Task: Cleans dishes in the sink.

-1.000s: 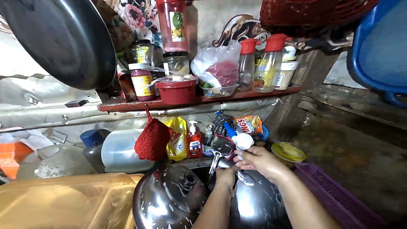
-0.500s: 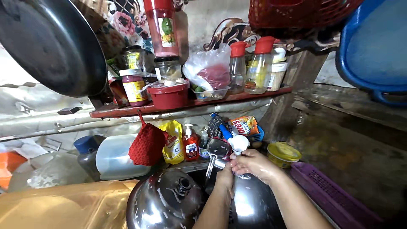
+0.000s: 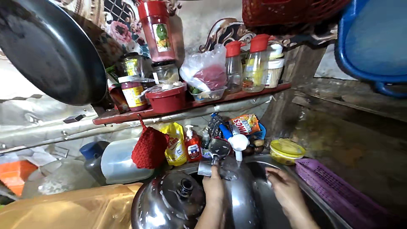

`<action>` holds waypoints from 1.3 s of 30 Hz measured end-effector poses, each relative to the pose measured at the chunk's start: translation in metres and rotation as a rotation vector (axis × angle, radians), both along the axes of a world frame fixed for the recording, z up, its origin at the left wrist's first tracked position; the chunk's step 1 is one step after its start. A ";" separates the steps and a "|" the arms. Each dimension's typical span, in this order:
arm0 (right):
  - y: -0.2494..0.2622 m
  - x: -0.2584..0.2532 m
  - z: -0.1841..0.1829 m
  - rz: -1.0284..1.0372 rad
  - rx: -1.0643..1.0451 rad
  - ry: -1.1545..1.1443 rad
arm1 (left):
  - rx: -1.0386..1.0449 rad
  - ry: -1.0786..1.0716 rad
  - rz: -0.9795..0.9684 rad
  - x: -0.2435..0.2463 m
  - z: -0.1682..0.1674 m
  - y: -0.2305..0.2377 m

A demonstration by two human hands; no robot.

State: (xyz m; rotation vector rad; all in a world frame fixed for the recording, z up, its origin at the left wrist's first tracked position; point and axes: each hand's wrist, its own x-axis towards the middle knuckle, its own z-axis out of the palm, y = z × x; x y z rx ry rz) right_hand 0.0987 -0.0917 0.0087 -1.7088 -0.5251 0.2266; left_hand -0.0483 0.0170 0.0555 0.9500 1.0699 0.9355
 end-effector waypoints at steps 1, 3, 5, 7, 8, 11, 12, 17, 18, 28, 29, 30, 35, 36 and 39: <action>-0.005 -0.001 -0.013 -0.030 -0.017 0.054 | 0.005 -0.004 0.005 -0.001 -0.003 0.000; -0.012 -0.004 -0.042 -0.087 -0.075 0.182 | 0.005 -0.017 0.004 -0.005 -0.006 -0.001; -0.016 -0.008 -0.069 -0.117 -0.138 0.349 | 0.013 -0.043 0.005 -0.008 -0.008 -0.002; -0.018 -0.019 -0.082 -0.161 -0.121 0.587 | 0.026 -0.069 0.020 -0.010 -0.008 -0.003; -0.016 -0.025 -0.082 -0.189 -0.076 0.722 | 0.033 -0.080 0.033 -0.010 -0.008 -0.004; -0.008 -0.033 -0.085 -0.231 0.107 0.993 | 0.073 -0.104 0.059 -0.011 -0.010 -0.006; -0.006 -0.029 -0.091 -0.240 0.148 1.024 | 0.082 -0.112 0.064 -0.010 -0.009 -0.007; -0.008 -0.010 -0.089 -0.212 0.133 1.007 | 0.127 -0.179 0.049 -0.009 -0.011 -0.011; -0.008 -0.009 -0.089 -0.205 0.151 1.014 | 0.128 -0.194 0.043 -0.009 -0.012 -0.010; -0.003 -0.004 -0.091 -0.414 0.358 0.921 | -0.017 0.142 -0.099 -0.008 -0.006 0.002; -0.004 -0.003 -0.092 -0.426 0.364 0.914 | -0.013 0.143 -0.103 -0.006 -0.005 0.000; -0.004 -0.002 -0.091 -0.433 0.364 0.910 | -0.010 0.144 -0.103 -0.005 -0.005 -0.001; -0.004 -0.003 -0.089 -0.460 0.390 0.903 | -0.025 0.153 -0.127 0.001 -0.003 0.002; -0.004 -0.002 -0.090 -0.471 0.391 0.898 | -0.022 0.157 -0.139 0.002 -0.003 0.003; -0.003 0.001 -0.095 -0.493 0.368 0.884 | 0.006 0.139 -0.180 0.005 -0.009 0.008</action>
